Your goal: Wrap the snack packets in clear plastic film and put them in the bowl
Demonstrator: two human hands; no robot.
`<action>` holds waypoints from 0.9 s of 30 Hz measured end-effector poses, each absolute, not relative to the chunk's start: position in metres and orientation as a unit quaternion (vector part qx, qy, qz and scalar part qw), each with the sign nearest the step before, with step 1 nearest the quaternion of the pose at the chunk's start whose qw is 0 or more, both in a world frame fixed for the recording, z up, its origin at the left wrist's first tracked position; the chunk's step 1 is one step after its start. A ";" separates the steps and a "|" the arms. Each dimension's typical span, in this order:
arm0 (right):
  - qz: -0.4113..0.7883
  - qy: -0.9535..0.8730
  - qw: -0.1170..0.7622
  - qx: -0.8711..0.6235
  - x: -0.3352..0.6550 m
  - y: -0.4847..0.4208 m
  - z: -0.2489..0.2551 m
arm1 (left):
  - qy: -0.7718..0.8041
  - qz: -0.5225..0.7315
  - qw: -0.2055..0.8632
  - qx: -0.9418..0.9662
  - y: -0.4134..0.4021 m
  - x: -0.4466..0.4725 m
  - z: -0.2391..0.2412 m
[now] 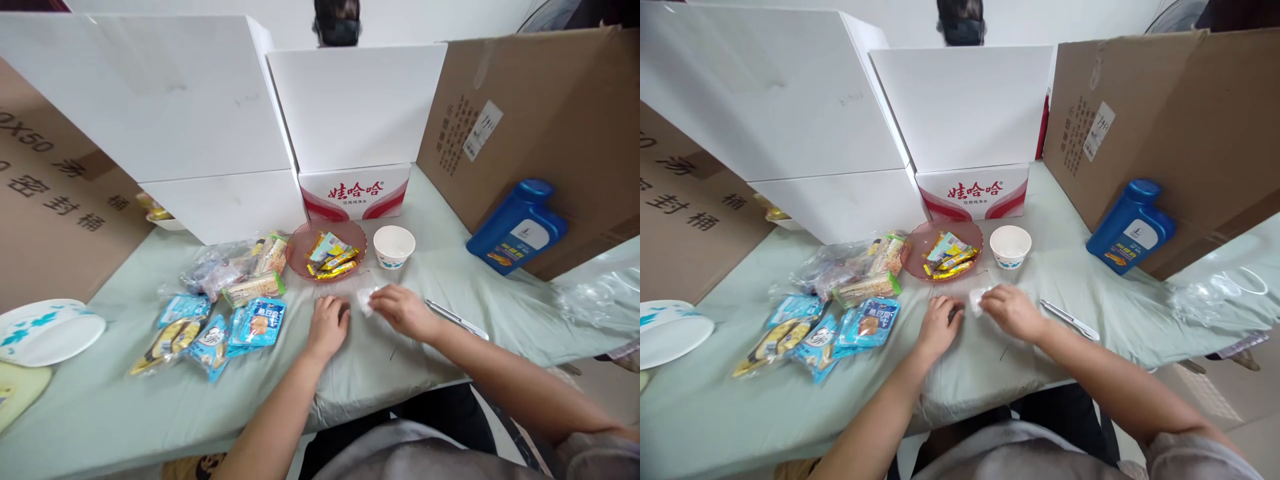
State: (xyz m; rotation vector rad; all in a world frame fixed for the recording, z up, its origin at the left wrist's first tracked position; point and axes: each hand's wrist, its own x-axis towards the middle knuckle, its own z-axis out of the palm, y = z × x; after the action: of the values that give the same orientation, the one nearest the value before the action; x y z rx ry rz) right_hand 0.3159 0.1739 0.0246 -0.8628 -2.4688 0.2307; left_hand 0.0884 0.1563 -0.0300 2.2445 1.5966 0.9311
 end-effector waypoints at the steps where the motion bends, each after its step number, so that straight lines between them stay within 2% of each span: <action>1: 0.064 -0.892 0.291 -0.341 0.323 0.186 0.037 | 0.545 0.315 0.113 0.769 0.156 0.089 -0.030; 3: 0.014 -0.849 0.328 -0.413 0.335 0.215 0.062 | 0.547 0.308 0.104 0.771 0.157 0.089 -0.030; 5: -0.024 -0.816 0.292 -0.498 0.340 0.246 0.082 | 0.550 0.303 0.100 0.772 0.157 0.090 -0.029; 8: 0.006 -0.809 0.072 -0.584 0.335 0.289 0.092 | 0.553 0.296 0.101 0.772 0.159 0.091 -0.028; 10: 0.051 -0.810 -0.030 -0.583 0.326 0.310 0.087 | 0.552 0.294 0.109 0.772 0.160 0.090 -0.028; 15: 0.120 -0.802 -0.138 -0.568 0.308 0.335 0.073 | 0.554 0.292 0.131 0.768 0.162 0.089 -0.027; 20: 0.103 -0.800 -0.104 -0.582 0.316 0.314 0.091 | 0.556 0.285 0.130 0.770 0.162 0.090 -0.026; 23: 0.069 -0.798 -0.019 -0.598 0.340 0.272 0.096 | 0.557 0.287 0.127 0.769 0.160 0.092 -0.023; 25: 0.092 -0.792 0.079 -0.598 0.364 0.235 0.087 | 0.566 0.296 0.117 0.760 0.157 0.088 -0.017; 27: 0.131 -0.780 0.096 -0.604 0.394 0.198 0.067 | 0.608 0.321 0.068 0.723 0.153 0.075 -0.007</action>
State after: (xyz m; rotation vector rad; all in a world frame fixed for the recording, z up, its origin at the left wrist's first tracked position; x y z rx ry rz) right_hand 0.3938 0.1978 0.0673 -1.7907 -2.3118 0.3892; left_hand 0.0752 0.1525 -0.0066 2.1791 1.8307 0.9660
